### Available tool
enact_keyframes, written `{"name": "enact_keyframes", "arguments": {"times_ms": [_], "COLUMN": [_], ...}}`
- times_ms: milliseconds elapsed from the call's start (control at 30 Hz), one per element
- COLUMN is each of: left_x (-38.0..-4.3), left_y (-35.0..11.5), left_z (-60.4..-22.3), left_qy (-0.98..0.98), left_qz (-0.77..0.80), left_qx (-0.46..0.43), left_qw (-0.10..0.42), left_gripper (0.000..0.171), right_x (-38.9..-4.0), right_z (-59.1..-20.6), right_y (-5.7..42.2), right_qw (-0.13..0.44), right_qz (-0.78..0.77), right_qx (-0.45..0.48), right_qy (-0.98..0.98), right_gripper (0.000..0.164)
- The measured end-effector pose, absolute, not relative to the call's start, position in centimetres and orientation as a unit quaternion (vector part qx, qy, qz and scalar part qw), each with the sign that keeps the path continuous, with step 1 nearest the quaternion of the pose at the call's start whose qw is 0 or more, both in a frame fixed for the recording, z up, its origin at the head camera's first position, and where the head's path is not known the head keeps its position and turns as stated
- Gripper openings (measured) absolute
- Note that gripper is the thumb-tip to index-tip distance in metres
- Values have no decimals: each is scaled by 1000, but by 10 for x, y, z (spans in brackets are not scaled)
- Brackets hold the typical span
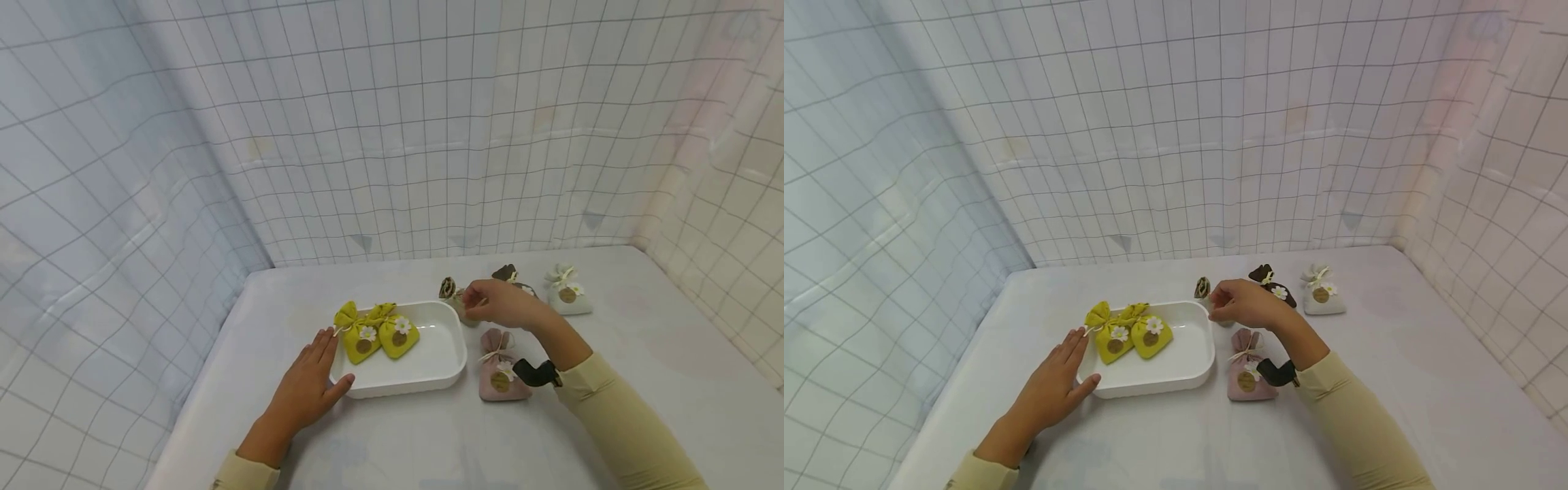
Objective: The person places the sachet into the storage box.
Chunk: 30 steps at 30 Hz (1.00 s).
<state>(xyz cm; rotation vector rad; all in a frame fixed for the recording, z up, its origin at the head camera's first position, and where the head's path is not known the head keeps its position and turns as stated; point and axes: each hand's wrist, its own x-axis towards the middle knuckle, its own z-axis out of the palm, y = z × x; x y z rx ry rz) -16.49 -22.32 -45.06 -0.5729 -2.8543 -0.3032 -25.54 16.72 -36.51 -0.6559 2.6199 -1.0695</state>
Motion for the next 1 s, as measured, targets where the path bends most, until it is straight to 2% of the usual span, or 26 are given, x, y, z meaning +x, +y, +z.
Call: {"name": "enact_keyframes", "arguments": {"times_ms": [200, 600, 1000], "left_x": [-166, -165, -166], "left_y": [-224, -223, -225], "left_z": [-453, -452, -452], "left_qy": [-970, -970, -970], "left_qz": [-104, -101, -100], "left_qx": [-196, -195, -196], "left_qw": [103, 104, 106], "left_gripper": [83, 83, 83], "right_x": [-246, -225, -208], "right_z": [-373, -385, -397], "right_y": [185, 211, 225], "right_qw": [103, 142, 128], "right_qz": [-361, -401, -425], "right_qx": [-228, -150, -127], "right_qy": [899, 892, 887], "right_gripper": [21, 36, 34]}}
